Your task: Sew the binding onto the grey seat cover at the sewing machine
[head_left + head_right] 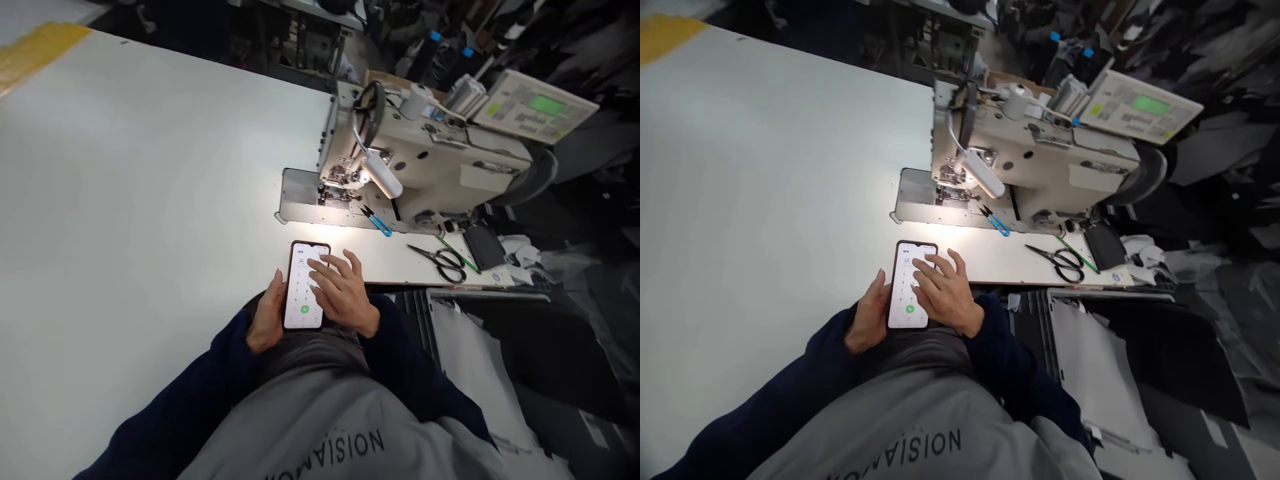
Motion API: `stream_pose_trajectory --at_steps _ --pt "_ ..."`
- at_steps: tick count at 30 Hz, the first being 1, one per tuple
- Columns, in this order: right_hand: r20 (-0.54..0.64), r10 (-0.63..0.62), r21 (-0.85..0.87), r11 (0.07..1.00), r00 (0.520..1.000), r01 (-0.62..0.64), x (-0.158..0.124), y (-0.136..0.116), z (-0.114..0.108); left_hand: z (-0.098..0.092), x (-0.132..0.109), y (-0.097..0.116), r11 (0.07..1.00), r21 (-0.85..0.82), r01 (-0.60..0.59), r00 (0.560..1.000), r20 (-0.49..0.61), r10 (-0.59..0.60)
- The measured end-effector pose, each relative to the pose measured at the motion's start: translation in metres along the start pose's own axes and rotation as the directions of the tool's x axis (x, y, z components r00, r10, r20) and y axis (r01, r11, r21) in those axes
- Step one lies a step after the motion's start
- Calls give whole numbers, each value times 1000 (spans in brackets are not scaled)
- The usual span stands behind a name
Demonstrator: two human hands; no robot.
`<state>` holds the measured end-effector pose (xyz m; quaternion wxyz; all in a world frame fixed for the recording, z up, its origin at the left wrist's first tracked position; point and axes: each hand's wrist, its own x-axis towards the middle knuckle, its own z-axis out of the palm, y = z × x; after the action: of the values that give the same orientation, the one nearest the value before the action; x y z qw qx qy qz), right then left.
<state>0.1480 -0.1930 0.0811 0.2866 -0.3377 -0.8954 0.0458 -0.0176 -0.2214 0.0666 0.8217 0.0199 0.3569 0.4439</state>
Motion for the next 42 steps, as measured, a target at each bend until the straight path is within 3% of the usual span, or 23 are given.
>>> stream_pose_trajectory --at_steps 4,8,15,19,31,35,42 --pt "13 -155 104 983 988 152 22 -7 15 -16 -14 12 991 -99 -89 996 -18 88" --pt "14 -265 145 954 964 260 52 -11 28 -28 -31 20 962 -158 -224 972 -113 208" --pt "-61 -395 231 888 917 398 91 -15 39 -28 -53 19 917 -170 -360 919 -235 317" --pt "-49 -416 234 879 908 415 82 -9 32 -20 -49 13 913 -148 -379 906 -262 333" --pt "-162 -245 329 900 956 286 25 38 5 18 -16 -16 927 -61 -369 898 -283 338" --pt "-169 -248 403 866 954 296 20 46 5 26 -10 -21 910 -70 -408 874 -320 367" --pt "-122 -357 487 791 926 369 33 50 23 40 -8 -28 835 -174 -523 802 -432 412"
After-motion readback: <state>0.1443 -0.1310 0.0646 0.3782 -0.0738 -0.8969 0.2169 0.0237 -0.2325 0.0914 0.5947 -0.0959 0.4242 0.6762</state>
